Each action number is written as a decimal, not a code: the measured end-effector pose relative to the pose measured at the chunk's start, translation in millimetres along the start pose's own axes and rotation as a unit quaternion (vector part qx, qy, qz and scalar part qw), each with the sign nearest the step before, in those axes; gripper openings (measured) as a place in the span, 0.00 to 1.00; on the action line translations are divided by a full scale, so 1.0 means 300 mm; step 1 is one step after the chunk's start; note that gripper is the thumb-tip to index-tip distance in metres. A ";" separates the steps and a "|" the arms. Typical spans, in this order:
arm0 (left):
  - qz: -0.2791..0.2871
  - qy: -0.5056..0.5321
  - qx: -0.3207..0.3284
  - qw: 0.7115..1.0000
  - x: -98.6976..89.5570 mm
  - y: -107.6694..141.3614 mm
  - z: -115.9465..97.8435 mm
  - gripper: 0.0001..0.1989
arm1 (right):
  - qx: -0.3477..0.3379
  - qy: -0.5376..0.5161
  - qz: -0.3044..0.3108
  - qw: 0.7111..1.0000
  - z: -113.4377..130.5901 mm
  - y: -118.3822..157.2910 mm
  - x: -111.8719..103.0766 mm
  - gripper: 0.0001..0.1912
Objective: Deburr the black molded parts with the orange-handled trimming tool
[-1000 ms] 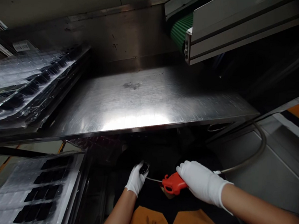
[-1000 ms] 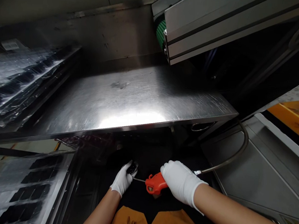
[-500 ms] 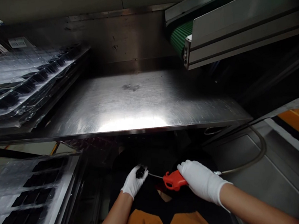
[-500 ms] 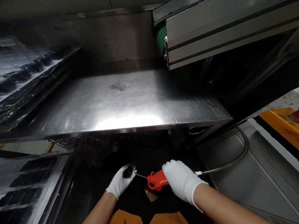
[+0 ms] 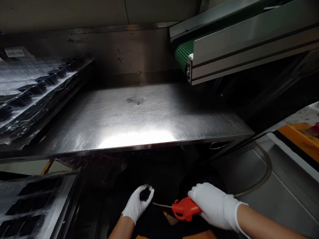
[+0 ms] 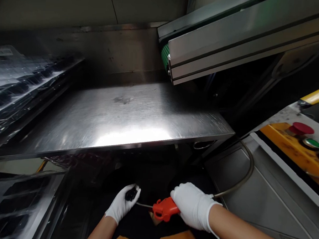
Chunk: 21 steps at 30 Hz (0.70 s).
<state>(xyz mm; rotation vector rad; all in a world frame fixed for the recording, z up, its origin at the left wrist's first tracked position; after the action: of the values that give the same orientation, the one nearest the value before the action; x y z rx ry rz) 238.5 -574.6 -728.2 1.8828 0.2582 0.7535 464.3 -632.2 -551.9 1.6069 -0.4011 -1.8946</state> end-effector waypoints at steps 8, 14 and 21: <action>0.004 -0.380 0.189 0.905 0.042 0.033 -0.028 0.20 | 0.007 0.011 -0.028 1.000 -0.021 -0.001 -0.026 0.11; 0.040 -0.545 0.313 0.777 0.115 0.059 -0.034 0.25 | 0.003 0.060 -0.047 0.997 -0.037 0.003 -0.030 0.11; 0.067 -0.581 0.300 0.754 0.157 0.098 0.004 0.19 | -0.022 0.090 -0.362 0.927 -0.107 0.091 -0.111 0.20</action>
<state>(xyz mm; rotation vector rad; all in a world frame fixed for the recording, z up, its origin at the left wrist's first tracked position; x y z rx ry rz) 271.3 -564.9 -684.5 2.6245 -0.5030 -0.6078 504.8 -627.2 -516.7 2.0571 0.3733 -2.2026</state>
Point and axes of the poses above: each hand's wrist, its own y-axis away from the middle knuckle, its own x-axis out of the palm, z = x × y, the point moved 7 cm from there along -y, towards the middle knuckle, and after that the axes turned 1 degree about x, right-handed, at the moved point
